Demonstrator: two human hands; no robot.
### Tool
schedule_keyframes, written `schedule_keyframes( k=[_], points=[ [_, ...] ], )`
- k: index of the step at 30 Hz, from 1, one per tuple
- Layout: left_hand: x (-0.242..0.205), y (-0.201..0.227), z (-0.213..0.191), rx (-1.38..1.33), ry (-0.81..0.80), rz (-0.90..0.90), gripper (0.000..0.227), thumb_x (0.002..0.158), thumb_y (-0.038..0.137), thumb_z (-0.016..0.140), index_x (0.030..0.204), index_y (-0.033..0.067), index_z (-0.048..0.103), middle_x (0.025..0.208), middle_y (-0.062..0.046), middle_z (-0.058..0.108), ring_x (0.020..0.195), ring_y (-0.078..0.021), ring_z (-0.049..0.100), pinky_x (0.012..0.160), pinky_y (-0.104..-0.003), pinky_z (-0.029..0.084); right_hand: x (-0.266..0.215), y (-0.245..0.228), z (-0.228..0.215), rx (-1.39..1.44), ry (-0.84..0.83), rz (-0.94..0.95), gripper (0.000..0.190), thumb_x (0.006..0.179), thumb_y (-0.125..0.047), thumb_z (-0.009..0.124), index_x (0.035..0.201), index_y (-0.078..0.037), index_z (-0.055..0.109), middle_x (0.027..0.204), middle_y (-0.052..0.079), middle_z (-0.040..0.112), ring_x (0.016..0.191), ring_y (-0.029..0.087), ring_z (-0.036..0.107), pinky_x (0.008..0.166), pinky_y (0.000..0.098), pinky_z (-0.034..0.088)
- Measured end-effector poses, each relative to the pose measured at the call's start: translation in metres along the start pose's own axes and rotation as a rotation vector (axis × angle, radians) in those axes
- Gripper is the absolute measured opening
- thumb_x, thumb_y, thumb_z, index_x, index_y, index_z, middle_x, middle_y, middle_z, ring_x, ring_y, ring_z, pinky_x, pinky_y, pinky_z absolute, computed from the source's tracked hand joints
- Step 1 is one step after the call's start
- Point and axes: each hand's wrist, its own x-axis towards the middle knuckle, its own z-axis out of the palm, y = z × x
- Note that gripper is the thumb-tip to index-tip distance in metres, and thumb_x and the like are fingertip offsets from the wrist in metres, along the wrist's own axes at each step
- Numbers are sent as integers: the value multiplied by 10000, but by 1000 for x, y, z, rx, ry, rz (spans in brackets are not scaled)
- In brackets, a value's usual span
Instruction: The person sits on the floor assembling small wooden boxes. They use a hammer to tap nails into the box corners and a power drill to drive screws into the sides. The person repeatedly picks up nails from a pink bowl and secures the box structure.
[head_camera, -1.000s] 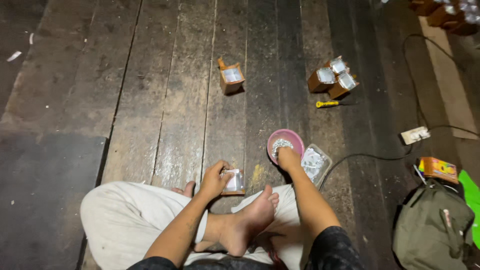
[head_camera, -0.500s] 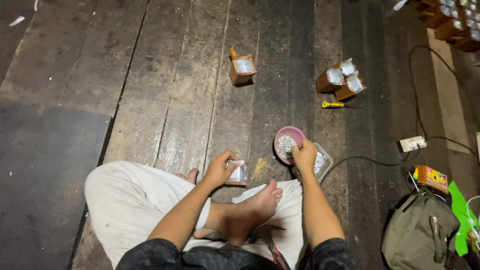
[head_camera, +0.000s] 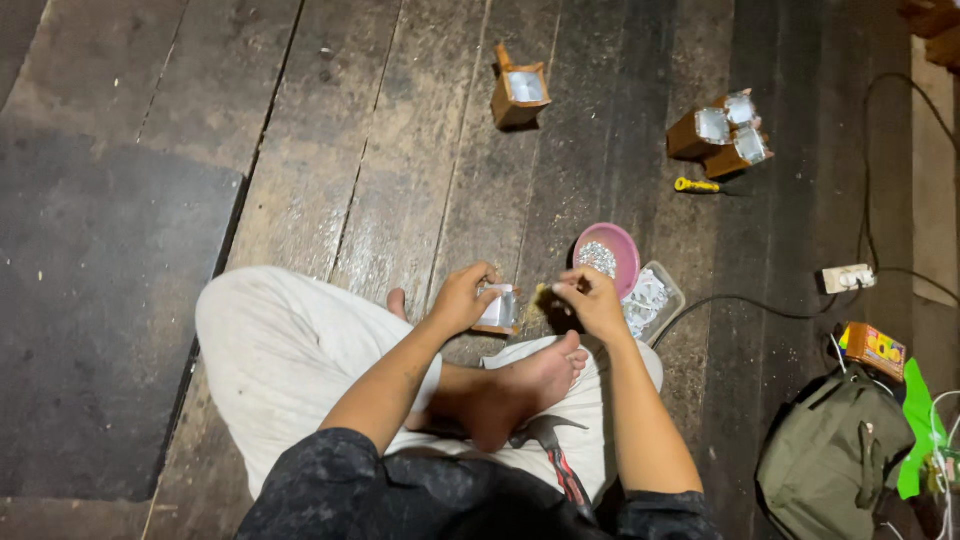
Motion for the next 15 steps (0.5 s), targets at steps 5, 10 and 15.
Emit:
schedule_keyframes(
  k=[5,10,15],
  points=[
    [0,-5,4,-16,1,-15,251,827,86,800,986,106,606,936,-173,751,951,-407,731,811,-469,588,-4,-45,36,-119,-159,44,220,787,-12,846,979,22,744,780,126,740,578,137,631,562,299,528],
    [-1,5,-2,-23,4,-6,240,833,77,786,987,110,606,938,-170,753,935,-391,740,792,-449,606,5,-63,50,-226,-338,28,182,846,41,753,1023,5,775,739,132,751,590,156,698,633,290,545],
    [1,-3,1,-44,-1,30,262,826,66,786,989,122,589,925,-163,743,921,-379,744,763,-440,610,18,-58,56,-449,-345,-144,127,832,-82,812,959,-84,815,969,145,737,942,306,680,904,425,503]
  ],
)
